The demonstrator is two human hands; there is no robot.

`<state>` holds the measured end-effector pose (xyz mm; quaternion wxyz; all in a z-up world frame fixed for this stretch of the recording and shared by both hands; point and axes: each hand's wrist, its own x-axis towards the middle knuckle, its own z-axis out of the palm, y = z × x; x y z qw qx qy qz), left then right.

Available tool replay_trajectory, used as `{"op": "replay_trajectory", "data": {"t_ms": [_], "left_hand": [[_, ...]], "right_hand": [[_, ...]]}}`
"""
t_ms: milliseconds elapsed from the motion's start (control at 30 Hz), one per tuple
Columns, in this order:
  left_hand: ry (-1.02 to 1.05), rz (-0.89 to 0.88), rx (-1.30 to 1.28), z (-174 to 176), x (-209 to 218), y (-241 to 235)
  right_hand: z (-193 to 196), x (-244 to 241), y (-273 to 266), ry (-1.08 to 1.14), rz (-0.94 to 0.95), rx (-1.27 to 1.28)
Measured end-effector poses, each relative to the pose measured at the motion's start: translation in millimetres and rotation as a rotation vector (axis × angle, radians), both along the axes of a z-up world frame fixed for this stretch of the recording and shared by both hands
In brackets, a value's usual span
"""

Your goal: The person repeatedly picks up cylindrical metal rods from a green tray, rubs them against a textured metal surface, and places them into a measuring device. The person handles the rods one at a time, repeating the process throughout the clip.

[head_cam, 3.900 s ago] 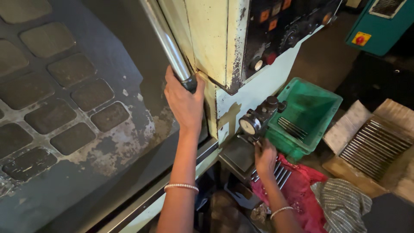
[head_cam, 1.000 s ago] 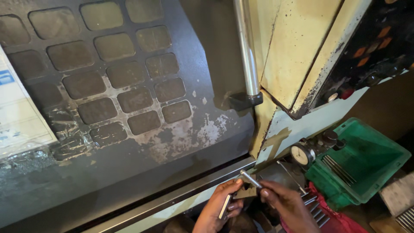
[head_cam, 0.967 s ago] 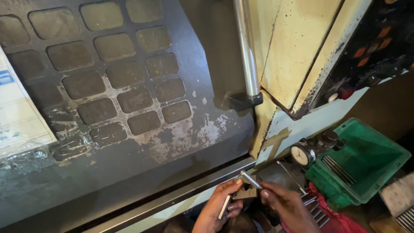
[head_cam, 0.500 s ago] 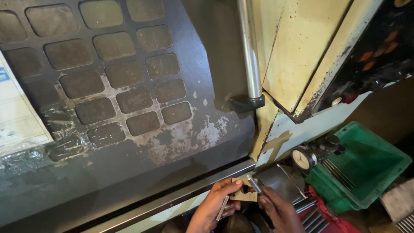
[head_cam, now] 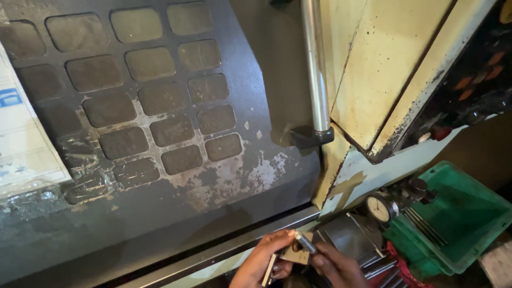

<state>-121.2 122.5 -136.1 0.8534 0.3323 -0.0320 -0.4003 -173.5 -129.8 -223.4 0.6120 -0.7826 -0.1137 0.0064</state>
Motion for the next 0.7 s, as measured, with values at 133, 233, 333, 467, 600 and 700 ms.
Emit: {"op": "replay_trajectory", "data": {"t_ms": [133, 233, 333, 467, 600, 700], "left_hand": [[0.005, 0.07, 0.098, -1.6, 7.8, 6.1], [-0.079, 0.024, 0.007, -9.4, 10.2, 5.6], [-0.12, 0.043, 0.109, -20.5, 11.3, 5.1], [-0.052, 0.13, 0.164, -33.9, 14.2, 8.7], [0.037, 0.289, 0.061, -46.6, 18.4, 4.1], [0.078, 0.44, 0.074, -58.9, 24.7, -15.0]], "right_hand": [[19.9, 7.3, 10.6, 0.152, -0.1, -0.02], [21.6, 13.0, 18.1, 0.109, -0.04, 0.083], [9.0, 17.6, 26.7, -0.036, -0.039, 0.096], [0.6, 24.7, 23.7, -0.013, -0.426, 0.117], [4.5, 30.8, 10.7, -0.016, -0.465, 0.012], [-21.4, 22.4, 43.1, -0.093, -0.395, 0.046]]}}
